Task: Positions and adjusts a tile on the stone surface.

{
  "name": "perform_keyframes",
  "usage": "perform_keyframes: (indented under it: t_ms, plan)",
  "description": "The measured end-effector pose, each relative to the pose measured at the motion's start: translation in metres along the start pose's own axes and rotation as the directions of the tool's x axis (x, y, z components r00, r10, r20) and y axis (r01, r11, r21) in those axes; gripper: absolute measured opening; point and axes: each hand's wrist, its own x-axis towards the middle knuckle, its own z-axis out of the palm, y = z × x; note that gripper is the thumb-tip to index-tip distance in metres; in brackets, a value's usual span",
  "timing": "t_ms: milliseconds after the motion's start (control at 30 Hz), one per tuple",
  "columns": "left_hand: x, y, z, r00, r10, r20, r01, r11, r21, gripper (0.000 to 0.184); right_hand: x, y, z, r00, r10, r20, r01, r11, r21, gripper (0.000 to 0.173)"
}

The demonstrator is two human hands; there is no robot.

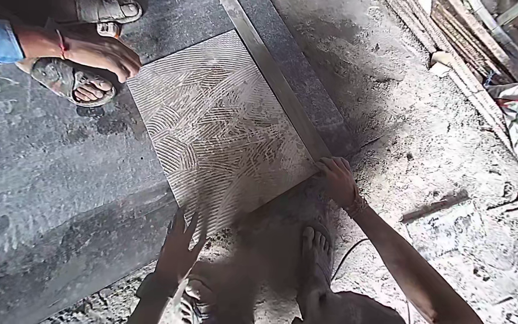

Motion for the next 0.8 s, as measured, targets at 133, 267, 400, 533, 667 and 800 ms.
perform_keyframes:
  t_ms: [133,267,400,533,667,800]
  plan:
    - [0.0,-0.002,0.002,1.0,0.009,-0.013,-0.009,1.0,0.005,0.067,0.0,0.001,0.005,0.998,-0.052,0.021,0.053,0.998,-0.025,0.023]
    - [0.001,-0.005,0.003,0.999,0.03,-0.039,-0.03,0.999,-0.018,0.065,-0.002,0.006,0.009,0.995,-0.097,-0.002,0.097,0.995,-0.007,0.02]
    - [0.004,-0.003,-0.003,1.0,-0.009,0.001,0.009,1.0,-0.021,0.062,0.001,0.008,0.008,0.99,-0.142,0.012,0.142,0.99,0.005,0.021]
    - [0.008,-0.006,-0.005,1.0,-0.008,0.029,0.008,1.0,-0.028,0.064,-0.001,0.009,0.012,0.985,-0.171,0.015,0.172,0.985,-0.028,0.02]
    - [0.012,-0.011,-0.004,1.0,0.012,0.024,-0.012,1.0,-0.019,0.064,-0.003,0.01,0.014,0.981,-0.195,0.018,0.196,0.98,-0.044,0.023]
    - [0.012,-0.018,-0.004,0.999,0.033,0.016,-0.033,0.999,-0.034,0.064,-0.003,0.009,0.015,0.976,-0.218,0.016,0.218,0.975,-0.051,0.023]
